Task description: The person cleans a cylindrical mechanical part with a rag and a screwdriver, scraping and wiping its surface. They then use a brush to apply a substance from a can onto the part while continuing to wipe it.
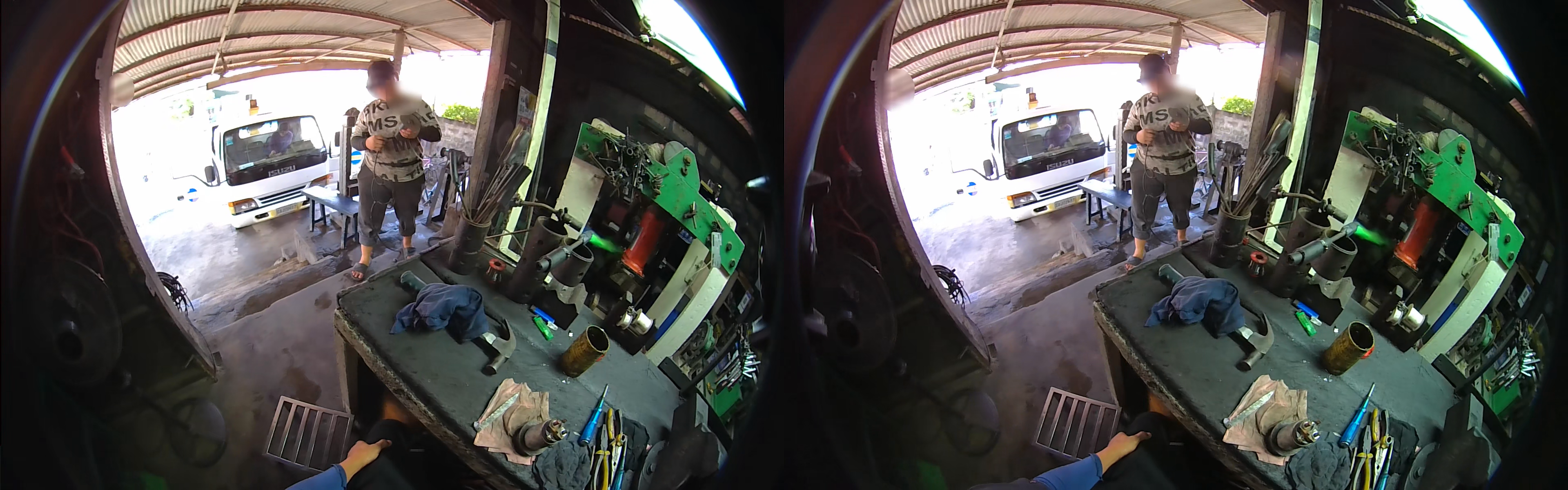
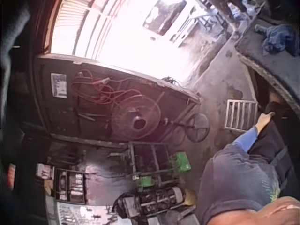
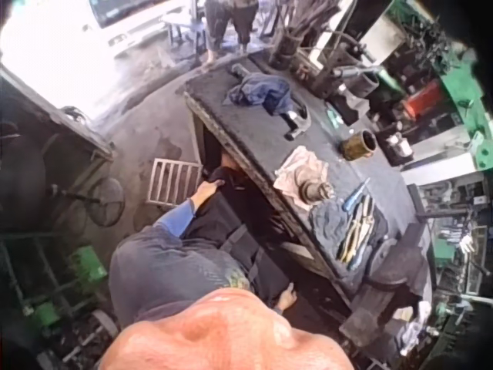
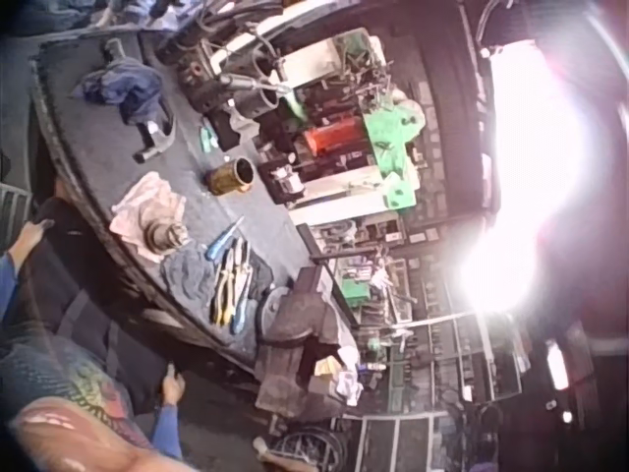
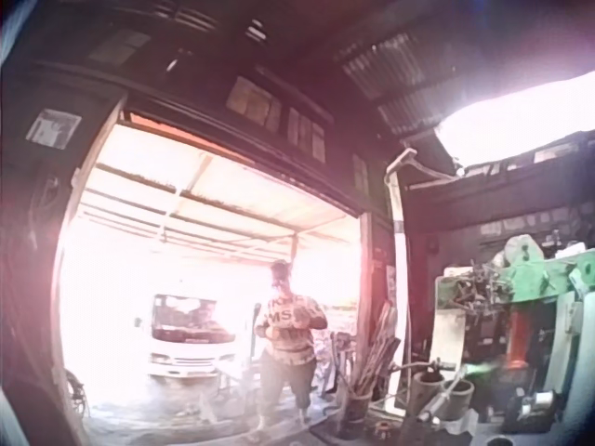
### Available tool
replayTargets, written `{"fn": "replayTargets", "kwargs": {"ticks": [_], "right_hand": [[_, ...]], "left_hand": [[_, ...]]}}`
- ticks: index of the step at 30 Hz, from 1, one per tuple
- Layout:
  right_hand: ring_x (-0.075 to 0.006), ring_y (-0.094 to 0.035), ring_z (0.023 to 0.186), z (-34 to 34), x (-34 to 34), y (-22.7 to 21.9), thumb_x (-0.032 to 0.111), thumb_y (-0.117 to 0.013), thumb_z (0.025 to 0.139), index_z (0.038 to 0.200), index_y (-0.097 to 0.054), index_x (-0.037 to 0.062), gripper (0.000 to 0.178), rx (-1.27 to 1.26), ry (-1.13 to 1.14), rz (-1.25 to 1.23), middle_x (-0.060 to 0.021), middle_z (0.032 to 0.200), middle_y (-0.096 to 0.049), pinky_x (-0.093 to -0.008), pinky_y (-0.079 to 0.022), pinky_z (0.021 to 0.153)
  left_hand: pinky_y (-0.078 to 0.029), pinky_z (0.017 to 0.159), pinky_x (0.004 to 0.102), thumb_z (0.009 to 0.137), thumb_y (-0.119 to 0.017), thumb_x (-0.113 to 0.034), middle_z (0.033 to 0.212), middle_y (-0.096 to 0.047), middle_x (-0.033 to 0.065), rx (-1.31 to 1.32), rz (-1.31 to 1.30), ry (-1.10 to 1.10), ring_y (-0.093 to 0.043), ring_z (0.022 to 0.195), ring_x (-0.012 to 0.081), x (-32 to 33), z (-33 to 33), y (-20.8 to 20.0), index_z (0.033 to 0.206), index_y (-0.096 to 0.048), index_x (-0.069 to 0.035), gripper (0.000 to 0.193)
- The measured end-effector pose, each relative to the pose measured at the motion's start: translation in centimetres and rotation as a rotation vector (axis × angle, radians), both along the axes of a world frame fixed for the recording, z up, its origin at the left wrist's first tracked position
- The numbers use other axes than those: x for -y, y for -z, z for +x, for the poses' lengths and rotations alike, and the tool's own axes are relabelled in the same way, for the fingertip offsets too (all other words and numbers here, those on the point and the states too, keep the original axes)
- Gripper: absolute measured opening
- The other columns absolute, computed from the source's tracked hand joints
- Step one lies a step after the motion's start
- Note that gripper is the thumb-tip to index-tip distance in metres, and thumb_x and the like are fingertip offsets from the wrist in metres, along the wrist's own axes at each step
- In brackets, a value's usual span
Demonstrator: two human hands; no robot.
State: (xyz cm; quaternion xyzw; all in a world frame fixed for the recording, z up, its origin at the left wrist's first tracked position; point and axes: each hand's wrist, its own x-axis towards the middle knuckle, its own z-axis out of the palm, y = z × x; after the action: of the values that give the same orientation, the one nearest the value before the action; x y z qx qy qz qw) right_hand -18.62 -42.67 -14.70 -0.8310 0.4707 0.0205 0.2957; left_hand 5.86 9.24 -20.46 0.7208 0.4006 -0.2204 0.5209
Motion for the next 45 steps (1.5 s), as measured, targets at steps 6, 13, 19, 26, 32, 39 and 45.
{"fn": "replayTargets", "kwargs": {"ticks": [6, 13, 19, 26, 32, 39, 45], "right_hand": [[-0.0393, -0.067, 0.109, 4.1, -9.1, -10.0, 0.016, -0.074, 0.092, 0.118, -0.074, 0.0026, 0.028, 0.312, -0.748, 0.063, -0.0202, 0.120, -0.070, -0.0440, -0.052, 0.099], [-0.0271, -0.073, 0.100, 9.9, -13.8, -12.9, 0.019, -0.074, 0.095, 0.129, -0.070, 0.0022, 0.038, 0.250, -0.924, 0.431, -0.0182, 0.117, -0.075, -0.0362, -0.057, 0.088], [-0.0369, -0.074, 0.093, 8.2, -9.2, -2.1, 0.024, -0.071, 0.091, 0.106, -0.078, 0.0044, 0.025, 0.221, -0.387, 0.142, -0.0194, 0.099, -0.077, -0.0413, -0.058, 0.083], [-0.0352, -0.072, 0.098, 8.9, -13.8, -8.7, 0.026, -0.071, 0.094, 0.118, -0.074, 0.0066, 0.031, 0.268, -0.888, 0.226, -0.0151, 0.107, -0.075, -0.0431, -0.058, 0.084], [-0.0234, -0.076, 0.080, 14.5, -12.1, -24.2, 0.018, -0.080, 0.089, 0.111, -0.078, 0.0062, 0.025, 0.569, -0.957, 0.338, -0.0144, 0.094, -0.077, -0.0338, -0.058, 0.074], [-0.0046, -0.047, 0.051, 28.2, -3.7, -29.6, 0.019, -0.068, 0.103, 0.113, -0.075, 0.0044, 0.019, 1.138, -0.581, 0.418, 0.0025, 0.065, -0.057, -0.0224, -0.034, 0.045], [0.0005, -0.031, 0.050, 33.5, -7.7, -37.8, 0.031, -0.055, 0.111, 0.130, -0.068, 0.0067, 0.034, 1.535, -0.551, 0.248, 0.0083, 0.062, -0.038, -0.0211, -0.018, 0.043]], "left_hand": [[-0.046, 0.111, 0.0436, 0.083, -0.064, -0.071, 0.140, -0.059, 0.0379, -0.004, 0.077, 0.030, -0.058, 0.133, 0.0451, -0.1, -0.2, 0.0, 0.135, -0.055, 0.020, 0.105], [-0.044, 0.112, 0.0462, 0.088, -0.064, -0.063, 0.131, -0.060, 0.0438, 0.110, 0.227, 0.099, -0.057, 0.133, 0.0483, 0.4, 0.4, 2.5, 0.127, -0.059, 0.021, 0.093], [-0.049, 0.101, 0.0451, 0.088, -0.061, -0.066, 0.114, -0.070, 0.0377, 0.167, 0.142, 0.068, -0.066, 0.117, 0.0459, -1.9, -0.4, 5.2, 0.117, -0.066, 0.017, 0.088], [-0.041, 0.110, 0.0487, 0.095, -0.054, -0.066, 0.130, -0.061, 0.0410, 0.140, 0.261, 0.142, -0.055, 0.129, 0.0534, -2.3, 0.7, 4.6, 0.127, -0.062, 0.012, 0.085], [-0.052, 0.095, 0.0521, 0.099, -0.059, -0.048, 0.104, -0.072, 0.0316, 0.293, 0.574, 0.329, -0.070, 0.105, 0.0479, -3.2, -2.8, -2.8, 0.102, -0.078, 0.001, 0.054], [-0.060, 0.078, 0.0306, 0.093, -0.076, -0.011, 0.094, -0.079, 0.0115, 0.828, 0.390, 0.186, -0.076, 0.084, 0.0144, 1.2, -3.4, -15.7, 0.120, -0.076, -0.006, 0.027], [-0.058, 0.079, 0.0302, 0.095, -0.076, -0.014, 0.098, -0.074, 0.0105, 1.379, 0.090, 0.167, -0.072, 0.086, 0.0160, 12.9, -1.1, -26.1, 0.120, -0.074, -0.005, 0.027]]}}
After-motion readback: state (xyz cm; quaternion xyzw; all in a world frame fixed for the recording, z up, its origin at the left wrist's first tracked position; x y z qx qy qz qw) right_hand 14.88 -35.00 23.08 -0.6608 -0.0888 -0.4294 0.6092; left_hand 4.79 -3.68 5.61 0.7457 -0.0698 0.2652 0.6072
